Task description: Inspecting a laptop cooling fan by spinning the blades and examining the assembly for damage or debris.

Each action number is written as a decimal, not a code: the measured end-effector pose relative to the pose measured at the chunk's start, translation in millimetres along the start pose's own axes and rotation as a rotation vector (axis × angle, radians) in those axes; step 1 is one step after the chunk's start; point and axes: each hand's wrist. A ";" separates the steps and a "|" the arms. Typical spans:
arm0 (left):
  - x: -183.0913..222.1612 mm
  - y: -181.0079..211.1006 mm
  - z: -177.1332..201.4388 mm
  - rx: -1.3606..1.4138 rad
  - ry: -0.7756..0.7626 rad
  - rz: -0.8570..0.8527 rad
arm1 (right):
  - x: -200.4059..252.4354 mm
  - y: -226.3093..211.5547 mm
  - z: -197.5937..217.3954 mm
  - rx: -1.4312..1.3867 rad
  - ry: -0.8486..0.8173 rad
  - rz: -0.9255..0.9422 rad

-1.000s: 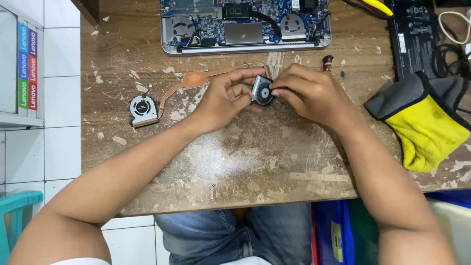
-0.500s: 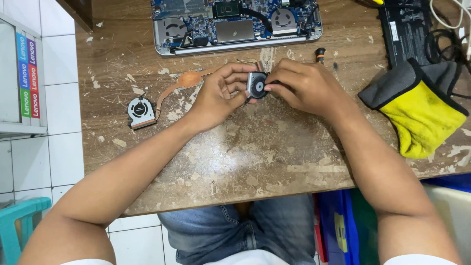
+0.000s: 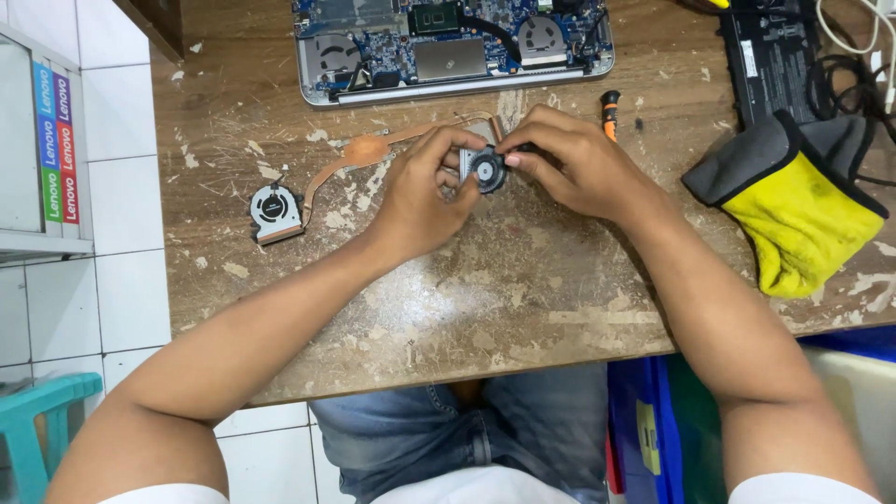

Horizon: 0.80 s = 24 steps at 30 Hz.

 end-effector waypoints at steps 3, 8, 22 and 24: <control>-4.9 -7.9 2.2 -0.178 0.037 -0.123 | -2.9 -3.7 0.7 0.005 0.014 -0.011; -1.9 -1.5 11.5 -0.293 -0.013 -0.158 | 2.3 2.1 -7.3 -0.023 0.097 -0.066; 2.2 -13.9 16.3 -0.391 -0.020 -0.209 | 5.5 -3.6 -17.7 -0.105 0.133 -0.087; 4.2 -18.0 17.1 -0.403 -0.041 -0.230 | 6.4 3.4 -26.2 -0.130 0.157 -0.064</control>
Point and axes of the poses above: each hand's wrist, its own x-axis away from the middle knuckle, its own z-axis out of the back of the hand, y = z × x, and after that the axes turned 5 degrees about -y, right-handed
